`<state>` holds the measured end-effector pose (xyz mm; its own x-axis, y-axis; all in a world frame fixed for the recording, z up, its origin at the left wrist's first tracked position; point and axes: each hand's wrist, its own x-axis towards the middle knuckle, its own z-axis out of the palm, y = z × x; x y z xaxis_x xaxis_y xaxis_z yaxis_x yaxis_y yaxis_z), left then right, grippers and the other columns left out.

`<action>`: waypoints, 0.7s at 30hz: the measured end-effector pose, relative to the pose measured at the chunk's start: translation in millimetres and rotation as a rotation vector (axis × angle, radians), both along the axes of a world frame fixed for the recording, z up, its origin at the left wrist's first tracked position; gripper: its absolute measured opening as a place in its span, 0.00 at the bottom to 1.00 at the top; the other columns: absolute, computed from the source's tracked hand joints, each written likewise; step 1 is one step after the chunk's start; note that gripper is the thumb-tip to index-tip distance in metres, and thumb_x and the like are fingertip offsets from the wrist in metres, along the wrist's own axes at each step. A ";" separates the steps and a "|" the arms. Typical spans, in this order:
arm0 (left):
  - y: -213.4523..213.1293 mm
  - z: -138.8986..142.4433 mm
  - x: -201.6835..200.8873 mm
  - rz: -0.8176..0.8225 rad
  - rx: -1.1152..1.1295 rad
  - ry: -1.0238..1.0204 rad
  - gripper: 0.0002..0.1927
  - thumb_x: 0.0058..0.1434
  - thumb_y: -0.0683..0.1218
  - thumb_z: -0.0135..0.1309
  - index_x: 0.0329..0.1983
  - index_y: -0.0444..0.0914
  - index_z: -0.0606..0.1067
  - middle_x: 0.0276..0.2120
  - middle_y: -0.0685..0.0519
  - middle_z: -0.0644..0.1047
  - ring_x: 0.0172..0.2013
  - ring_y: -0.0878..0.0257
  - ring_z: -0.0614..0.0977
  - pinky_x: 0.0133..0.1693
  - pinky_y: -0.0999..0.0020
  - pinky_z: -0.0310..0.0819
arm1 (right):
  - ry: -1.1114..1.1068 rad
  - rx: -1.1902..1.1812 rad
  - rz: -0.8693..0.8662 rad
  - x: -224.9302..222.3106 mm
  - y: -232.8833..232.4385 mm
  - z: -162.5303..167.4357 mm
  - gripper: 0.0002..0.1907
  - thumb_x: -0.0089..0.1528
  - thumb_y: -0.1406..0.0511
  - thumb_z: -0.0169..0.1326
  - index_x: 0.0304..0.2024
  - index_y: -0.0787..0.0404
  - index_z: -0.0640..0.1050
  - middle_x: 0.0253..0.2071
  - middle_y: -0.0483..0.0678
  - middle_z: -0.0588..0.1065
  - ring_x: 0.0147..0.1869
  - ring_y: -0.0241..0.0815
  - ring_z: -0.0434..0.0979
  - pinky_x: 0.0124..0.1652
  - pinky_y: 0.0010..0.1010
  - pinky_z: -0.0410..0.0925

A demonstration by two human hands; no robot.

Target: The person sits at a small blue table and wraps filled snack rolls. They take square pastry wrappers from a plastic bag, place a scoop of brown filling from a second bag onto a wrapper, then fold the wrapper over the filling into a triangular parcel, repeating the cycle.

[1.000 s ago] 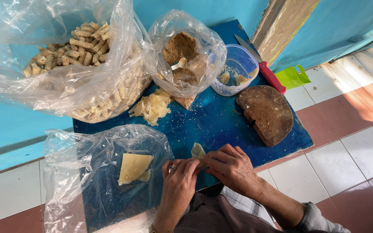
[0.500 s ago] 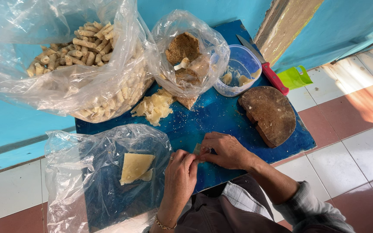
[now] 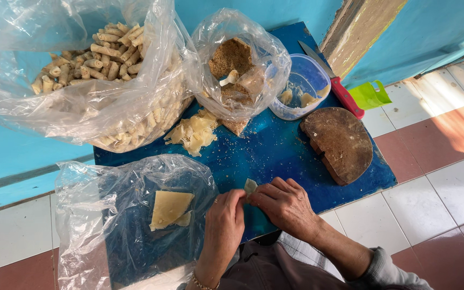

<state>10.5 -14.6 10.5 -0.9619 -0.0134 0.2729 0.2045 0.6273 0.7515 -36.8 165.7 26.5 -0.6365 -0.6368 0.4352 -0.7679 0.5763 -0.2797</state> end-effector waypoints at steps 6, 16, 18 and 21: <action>3.9 -4.6 6.6 -0.031 -0.129 0.101 0.09 0.59 0.38 0.59 0.44 0.35 0.76 0.38 0.49 0.78 0.41 0.50 0.80 0.42 0.56 0.76 | -0.262 -0.126 -0.028 -20.5 -0.4 -7.4 0.05 0.56 0.62 0.65 0.34 0.52 0.83 0.34 0.42 0.76 0.40 0.44 0.74 0.38 0.35 0.69; -2.1 -4.7 -14.4 -0.064 -0.264 -0.060 0.05 0.59 0.38 0.59 0.38 0.34 0.79 0.33 0.48 0.74 0.41 0.51 0.79 0.41 0.57 0.76 | -0.052 -0.051 -0.009 -8.7 2.2 -7.4 0.08 0.58 0.61 0.64 0.39 0.53 0.83 0.39 0.40 0.80 0.39 0.38 0.75 0.34 0.32 0.66; -2.2 -3.0 -17.0 -0.062 -0.250 -0.097 0.05 0.57 0.37 0.59 0.37 0.35 0.79 0.34 0.48 0.75 0.41 0.51 0.79 0.42 0.57 0.76 | -0.017 -0.042 -0.017 -2.3 1.6 -4.8 0.12 0.54 0.59 0.65 0.38 0.56 0.83 0.39 0.42 0.80 0.39 0.41 0.74 0.33 0.33 0.65; -1.4 0.5 -15.9 -0.047 -0.214 -0.100 0.05 0.59 0.37 0.58 0.38 0.34 0.78 0.34 0.49 0.75 0.41 0.51 0.79 0.42 0.57 0.76 | -0.020 -0.018 -0.016 -6.3 -0.1 -1.7 0.09 0.56 0.61 0.65 0.38 0.53 0.84 0.36 0.40 0.79 0.37 0.41 0.73 0.32 0.34 0.64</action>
<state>-5.4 -15.9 10.9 -0.9826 0.0801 0.1679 0.1684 0.7660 0.6204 -43.1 165.7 24.8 -0.6550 -0.6187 0.4337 -0.7529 0.5831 -0.3053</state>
